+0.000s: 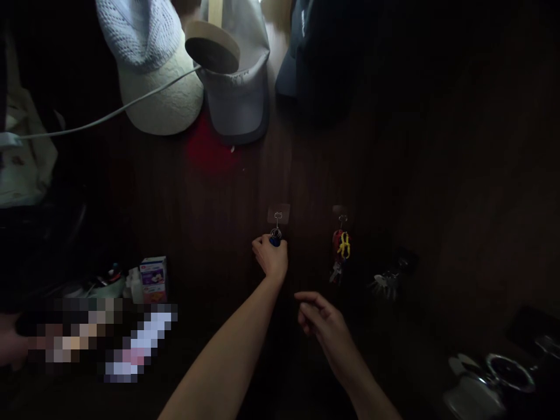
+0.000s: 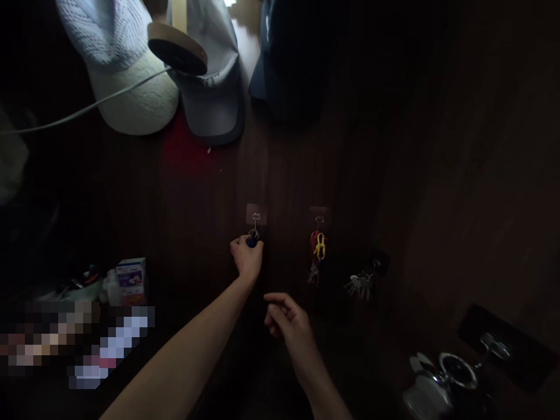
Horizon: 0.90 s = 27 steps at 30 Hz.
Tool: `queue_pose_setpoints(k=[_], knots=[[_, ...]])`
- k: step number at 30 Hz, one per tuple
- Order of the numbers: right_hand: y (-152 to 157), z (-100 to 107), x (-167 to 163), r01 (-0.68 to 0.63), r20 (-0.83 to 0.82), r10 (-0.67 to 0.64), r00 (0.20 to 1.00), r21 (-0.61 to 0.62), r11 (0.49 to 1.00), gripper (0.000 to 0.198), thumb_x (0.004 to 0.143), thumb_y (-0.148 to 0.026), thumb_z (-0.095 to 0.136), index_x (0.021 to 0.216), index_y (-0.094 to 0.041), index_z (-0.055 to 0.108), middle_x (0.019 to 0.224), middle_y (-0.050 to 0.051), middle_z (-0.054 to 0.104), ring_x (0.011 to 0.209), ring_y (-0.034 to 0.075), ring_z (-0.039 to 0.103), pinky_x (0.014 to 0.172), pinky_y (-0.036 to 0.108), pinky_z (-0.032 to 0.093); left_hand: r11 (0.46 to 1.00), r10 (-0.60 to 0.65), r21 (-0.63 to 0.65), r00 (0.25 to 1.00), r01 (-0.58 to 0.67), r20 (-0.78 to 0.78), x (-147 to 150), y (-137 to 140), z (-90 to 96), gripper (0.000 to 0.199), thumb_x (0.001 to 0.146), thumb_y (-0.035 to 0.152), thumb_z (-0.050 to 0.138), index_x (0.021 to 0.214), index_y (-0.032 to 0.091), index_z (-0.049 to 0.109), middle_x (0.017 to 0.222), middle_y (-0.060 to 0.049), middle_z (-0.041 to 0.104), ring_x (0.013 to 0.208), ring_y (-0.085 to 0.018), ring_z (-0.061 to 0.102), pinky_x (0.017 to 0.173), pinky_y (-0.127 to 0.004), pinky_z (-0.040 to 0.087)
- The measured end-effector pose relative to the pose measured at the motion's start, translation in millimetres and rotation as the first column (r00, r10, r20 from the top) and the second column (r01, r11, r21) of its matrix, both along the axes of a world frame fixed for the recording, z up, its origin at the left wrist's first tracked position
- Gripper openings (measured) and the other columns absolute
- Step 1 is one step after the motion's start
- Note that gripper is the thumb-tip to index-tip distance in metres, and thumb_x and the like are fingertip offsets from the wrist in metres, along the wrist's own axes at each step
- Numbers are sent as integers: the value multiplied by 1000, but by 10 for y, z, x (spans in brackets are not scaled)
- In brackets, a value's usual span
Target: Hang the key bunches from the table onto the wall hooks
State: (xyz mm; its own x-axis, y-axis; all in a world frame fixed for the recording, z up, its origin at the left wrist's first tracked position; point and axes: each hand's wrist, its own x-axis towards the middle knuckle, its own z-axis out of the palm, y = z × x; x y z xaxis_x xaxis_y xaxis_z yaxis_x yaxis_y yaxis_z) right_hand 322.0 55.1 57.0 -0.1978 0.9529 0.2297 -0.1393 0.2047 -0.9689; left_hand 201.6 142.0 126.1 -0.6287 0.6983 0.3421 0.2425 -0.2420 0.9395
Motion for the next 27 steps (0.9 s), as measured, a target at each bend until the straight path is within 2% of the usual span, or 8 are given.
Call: queue_pose_setpoints(k=[2, 5, 10, 14, 17, 19, 23, 27], knots=[[130, 104, 17, 29, 39, -31, 999, 55, 998, 35, 71, -45, 66, 93, -18, 64, 60, -1, 57, 53, 10, 48, 50, 22, 34, 993, -119, 26, 992, 118, 34, -79, -8, 5, 16, 70, 19, 63, 84, 20, 56, 94, -5, 57, 101, -24, 55, 91, -37, 40], [391, 318, -28, 88, 65, -103, 993, 200, 976, 36, 72, -42, 62, 99, -18, 63, 65, -1, 60, 55, 11, 50, 51, 23, 36, 947, -321, 55, 937, 317, 136, -178, -34, 23, 19, 71, 20, 63, 86, 19, 53, 77, 0, 60, 79, -17, 61, 73, -29, 48], [862, 739, -170, 48, 214, -170, 962, 479, 877, 44, 77, -27, 51, 120, -25, 57, 68, -4, 58, 59, 12, 50, 59, 25, 40, 811, -575, 99, 752, 577, 322, -312, -181, 82, 26, 71, 22, 64, 93, 18, 51, 75, 0, 61, 60, -12, 61, 53, -22, 48], [1101, 971, -211, -71, 359, -164, 919, 561, 825, 48, 78, -18, 45, 122, -32, 57, 61, -5, 57, 58, 13, 50, 65, 27, 41, 690, -695, 132, 600, 712, 397, -445, -293, 143, 26, 69, 15, 66, 92, 17, 54, 81, -2, 63, 58, -8, 59, 46, -16, 44], [1224, 992, -231, -119, 389, -132, 912, 557, 822, 46, 77, -16, 47, 116, -36, 61, 73, -4, 65, 66, 15, 56, 69, 28, 42, 627, -732, 168, 502, 761, 460, -490, -311, 199, 15, 72, 14, 62, 86, 15, 56, 79, -3, 63, 52, -5, 55, 42, -13, 40], [1292, 935, -253, -116, 370, -109, 923, 535, 837, 44, 75, -16, 50, 112, -36, 63, 77, -4, 66, 67, 15, 57, 65, 26, 42, 608, -737, 189, 461, 771, 494, -486, -289, 256, 7, 75, 15, 59, 82, 13, 57, 74, -2, 61, 47, -4, 51, 40, -12, 39], [1372, 771, -302, -154, 328, -5, 944, 456, 877, 47, 77, -20, 47, 122, -31, 57, 61, -6, 58, 48, 10, 46, 49, 21, 36, 616, -734, 233, 442, 752, 515, -461, -191, 442, 16, 83, 23, 51, 72, 12, 54, 57, 3, 49, 40, -3, 41, 37, -12, 35], [1332, 693, -313, -204, 325, 62, 944, 424, 883, 55, 78, -22, 46, 133, -28, 46, 56, -8, 53, 40, 7, 38, 43, 20, 32, 656, -719, 257, 483, 710, 500, -501, -140, 535, 21, 85, 27, 45, 71, 13, 53, 51, 5, 43, 39, -3, 40, 39, -12, 36]])
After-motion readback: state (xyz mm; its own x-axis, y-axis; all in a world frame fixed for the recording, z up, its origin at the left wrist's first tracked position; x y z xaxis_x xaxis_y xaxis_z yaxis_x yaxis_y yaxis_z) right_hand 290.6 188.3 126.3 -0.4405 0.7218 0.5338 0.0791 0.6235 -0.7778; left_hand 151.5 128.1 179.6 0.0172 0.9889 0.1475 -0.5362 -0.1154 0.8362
